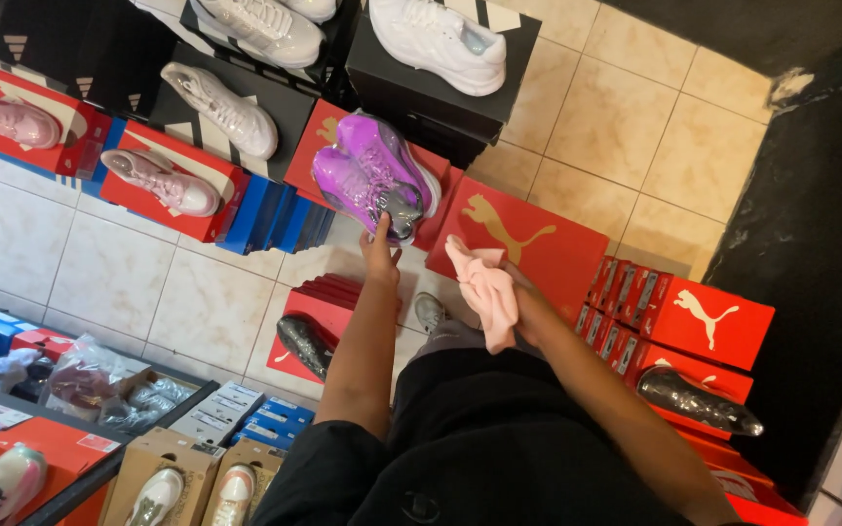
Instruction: The person wipes the exterior and interior of red Puma shoe boxes with a pink cloth. They open and close the boxes, wipe the lid and base, and handle a pair of purple sneakers before returning them to the box. The person repeats this process on multiple boxes.
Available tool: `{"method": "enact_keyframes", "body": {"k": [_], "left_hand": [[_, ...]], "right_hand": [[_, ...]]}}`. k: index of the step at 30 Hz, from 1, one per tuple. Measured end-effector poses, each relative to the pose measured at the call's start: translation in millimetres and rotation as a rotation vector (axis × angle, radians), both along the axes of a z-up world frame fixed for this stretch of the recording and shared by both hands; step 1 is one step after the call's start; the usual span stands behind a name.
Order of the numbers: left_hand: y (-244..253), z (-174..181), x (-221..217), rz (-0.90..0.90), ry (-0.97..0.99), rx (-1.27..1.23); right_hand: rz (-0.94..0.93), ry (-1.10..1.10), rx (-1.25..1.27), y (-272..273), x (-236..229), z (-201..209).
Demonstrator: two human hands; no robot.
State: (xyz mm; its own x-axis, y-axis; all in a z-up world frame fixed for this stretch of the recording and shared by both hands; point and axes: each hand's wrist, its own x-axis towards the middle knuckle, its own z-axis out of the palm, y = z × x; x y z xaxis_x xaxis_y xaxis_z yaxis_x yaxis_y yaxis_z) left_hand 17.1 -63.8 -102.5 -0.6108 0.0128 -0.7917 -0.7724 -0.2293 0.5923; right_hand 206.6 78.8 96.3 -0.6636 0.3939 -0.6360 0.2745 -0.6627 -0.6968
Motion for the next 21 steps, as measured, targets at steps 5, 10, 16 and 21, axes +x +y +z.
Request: {"method": "enact_keyframes", "body": {"k": [5, 10, 16, 21], "left_hand": [[-15, -18, -3, -0.040, -0.003, -0.041], [-24, 36, -8, 0.078, 0.080, 0.105], [-28, -40, -7, 0.022, 0.079, 0.203], [-32, -82, -7, 0.106, 0.133, 0.218]], "right_hand": [[0.119, -0.089, 0.041, -17, -11, -2], [0.139, -0.147, 0.042, -12, -6, -15], [0.071, -0.158, 0.064, -12, -25, 10], [0.095, -0.183, 0.094, -19, -17, 0]]}}
